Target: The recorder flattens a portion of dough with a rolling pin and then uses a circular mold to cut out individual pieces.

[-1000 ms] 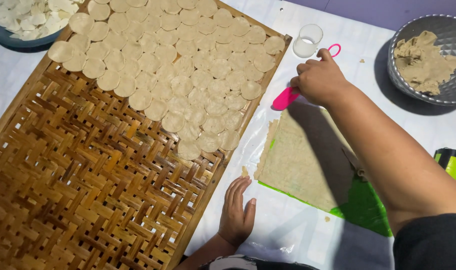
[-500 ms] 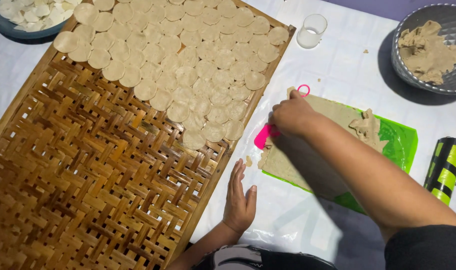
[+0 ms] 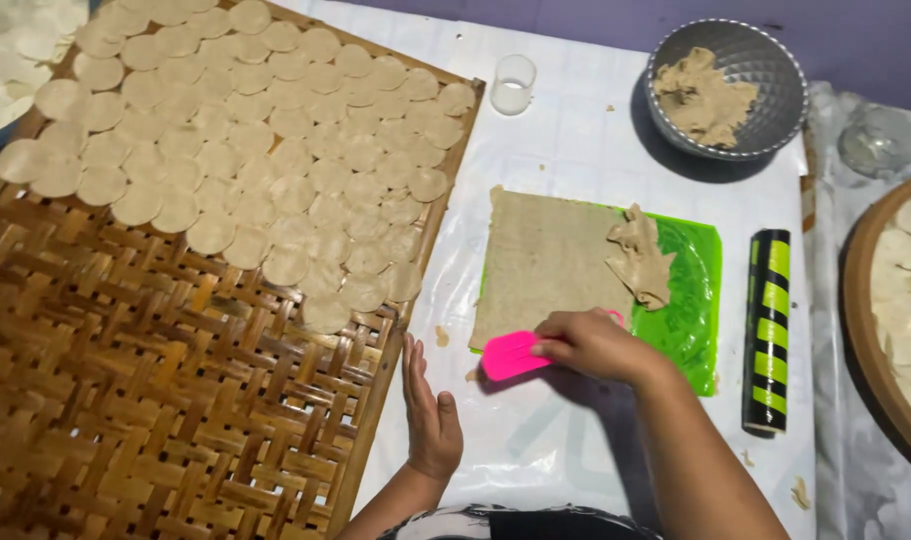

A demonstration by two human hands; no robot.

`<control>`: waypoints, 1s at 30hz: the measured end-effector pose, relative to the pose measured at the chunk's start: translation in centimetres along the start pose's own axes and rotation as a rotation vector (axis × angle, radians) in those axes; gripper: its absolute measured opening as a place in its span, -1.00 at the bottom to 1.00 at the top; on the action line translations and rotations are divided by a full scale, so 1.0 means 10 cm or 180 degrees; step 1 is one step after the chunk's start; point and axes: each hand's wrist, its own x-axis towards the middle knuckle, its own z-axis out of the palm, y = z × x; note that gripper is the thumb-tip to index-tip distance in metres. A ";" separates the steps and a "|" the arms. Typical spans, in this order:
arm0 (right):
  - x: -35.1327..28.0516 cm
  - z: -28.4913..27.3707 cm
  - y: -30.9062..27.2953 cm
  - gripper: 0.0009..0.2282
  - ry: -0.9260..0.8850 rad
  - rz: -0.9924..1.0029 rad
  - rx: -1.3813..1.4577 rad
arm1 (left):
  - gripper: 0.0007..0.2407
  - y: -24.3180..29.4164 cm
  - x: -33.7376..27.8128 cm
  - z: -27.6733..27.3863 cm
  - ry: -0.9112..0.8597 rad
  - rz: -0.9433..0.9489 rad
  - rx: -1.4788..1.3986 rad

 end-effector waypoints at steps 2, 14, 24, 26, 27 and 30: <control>-0.31 -0.05 0.39 -0.73 0.0526 0.0505 0.0232 | -0.40 0.06 0.03 -0.01 -0.0081 0.0012 0.0032; -1.02 0.16 1.40 -0.73 0.2916 0.2044 0.0065 | -0.54 -0.07 0.03 0.04 -0.0190 -0.0095 0.0409; -1.34 0.44 1.48 -0.78 0.2990 0.2064 -0.0288 | -0.63 0.26 0.03 0.23 -0.0066 -0.0614 0.0789; -1.38 0.56 1.58 -0.74 0.2812 0.2029 -0.0231 | -0.64 0.38 -0.04 0.36 0.0037 -0.0493 0.0816; -1.40 0.63 1.63 -0.70 0.2609 0.2023 -0.0163 | -0.66 0.42 -0.09 0.41 0.0111 -0.0392 0.0857; -1.41 0.63 1.58 -0.69 0.2215 0.2170 -0.0149 | -0.68 0.50 -0.25 0.69 -0.0090 -0.0730 0.0479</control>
